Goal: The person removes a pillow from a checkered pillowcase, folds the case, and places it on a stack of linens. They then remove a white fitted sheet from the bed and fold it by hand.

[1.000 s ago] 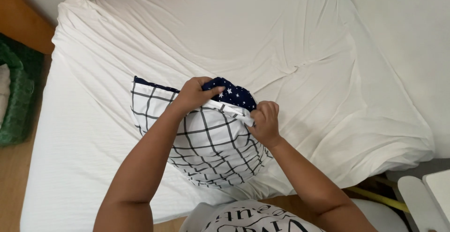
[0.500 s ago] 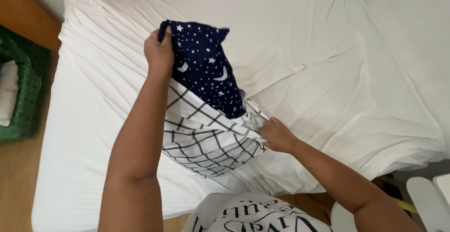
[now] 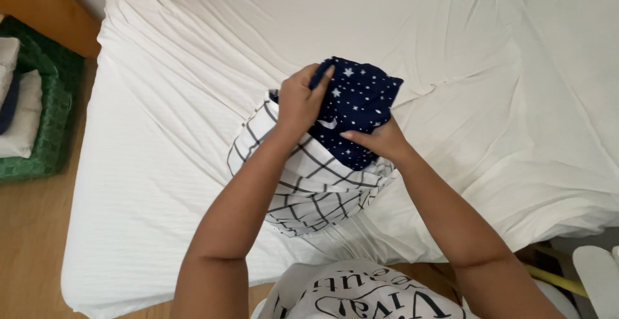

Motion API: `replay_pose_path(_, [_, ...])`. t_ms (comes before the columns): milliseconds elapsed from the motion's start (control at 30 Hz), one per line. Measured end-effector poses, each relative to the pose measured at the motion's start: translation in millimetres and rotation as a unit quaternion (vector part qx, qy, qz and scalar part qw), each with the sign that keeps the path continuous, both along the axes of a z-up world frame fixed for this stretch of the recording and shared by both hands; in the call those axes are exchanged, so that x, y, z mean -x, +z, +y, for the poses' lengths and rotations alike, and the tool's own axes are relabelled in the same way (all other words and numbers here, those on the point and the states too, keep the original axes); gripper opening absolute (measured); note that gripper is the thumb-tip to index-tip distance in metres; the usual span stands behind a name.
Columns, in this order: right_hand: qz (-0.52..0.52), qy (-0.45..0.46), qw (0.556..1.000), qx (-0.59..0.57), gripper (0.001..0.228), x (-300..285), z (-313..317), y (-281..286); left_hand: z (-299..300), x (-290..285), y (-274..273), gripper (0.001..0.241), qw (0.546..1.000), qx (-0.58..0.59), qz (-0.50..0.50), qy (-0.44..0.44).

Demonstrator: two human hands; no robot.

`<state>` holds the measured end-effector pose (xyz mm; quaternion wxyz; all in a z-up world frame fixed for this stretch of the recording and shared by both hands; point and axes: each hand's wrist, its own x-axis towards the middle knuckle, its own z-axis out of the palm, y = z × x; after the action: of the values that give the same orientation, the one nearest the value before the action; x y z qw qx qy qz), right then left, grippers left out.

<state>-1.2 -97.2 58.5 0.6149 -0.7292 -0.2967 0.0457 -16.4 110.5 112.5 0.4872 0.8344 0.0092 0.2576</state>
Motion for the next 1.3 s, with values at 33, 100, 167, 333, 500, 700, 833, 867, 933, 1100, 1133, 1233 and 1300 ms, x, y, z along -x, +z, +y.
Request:
replay_pose_path(33, [-0.001, 0.0, 1.0, 0.0, 0.071, -2, 9, 2, -5, 4, 1, 0.032, 1.0, 0.0, -0.001, 0.0])
replay_pose_path(100, [0.042, -0.071, 0.981, 0.178, 0.059, -5, 26, 8, -17, 13, 3, 0.028, 0.993, -0.109, -0.036, -0.013])
replay_pose_path(167, [-0.026, -0.092, 0.981, 0.169, 0.05, -22, 18, -32, -19, 31, 14, 0.042, 0.986, -0.162, -0.023, 0.004])
replay_pose_path(333, [-0.028, -0.175, 0.983, 0.052, 0.03, -30, -1, -55, 3, 56, 0, 0.104, 0.953, -0.275, 0.111, 0.065])
replay_pose_path(500, [0.014, -0.215, 0.976, -0.025, 0.019, -31, -29, -67, 48, 58, -64, 0.092, 0.922, -0.229, 0.287, 0.125])
replay_pose_path(700, [0.122, -0.34, 0.911, -0.197, 0.026, -58, -86, -88, 106, 68, -167, 0.07, 0.952, -0.095, 0.25, 0.148])
replay_pose_path(833, [0.114, -0.337, 0.903, -0.241, 0.038, -52, -112, -87, 110, 83, -254, 0.072, 0.907, -0.094, 0.403, 0.073])
replay_pose_path(867, [0.132, -0.347, 0.907, -0.199, 0.04, -53, -115, -94, 104, 87, -281, 0.069, 0.919, -0.061, 0.384, 0.069])
replay_pose_path(933, [0.152, -0.361, 0.907, -0.156, 0.042, -42, -115, -96, 88, 98, -306, 0.065, 0.928, -0.029, 0.367, 0.059])
replay_pose_path(1100, [-0.176, -0.457, 0.855, 0.173, 0.091, -11, -90, -61, 61, 104, -245, 0.045, 0.827, 0.36, 0.43, 0.031])
replay_pose_path(1133, [-0.175, -0.459, 0.854, 0.174, 0.091, -2, -76, -47, 62, 102, -256, 0.045, 0.827, 0.36, 0.431, 0.029])
replay_pose_path(1233, [-0.363, -0.395, 0.811, 0.233, 0.097, 17, -29, -9, 62, 95, -276, 0.046, 0.838, 0.383, 0.388, 0.007])
replay_pose_path(1300, [-0.38, -0.193, 0.855, 0.296, 0.12, 21, 11, 13, 57, 95, -273, 0.045, 0.819, 0.43, 0.38, 0.034])
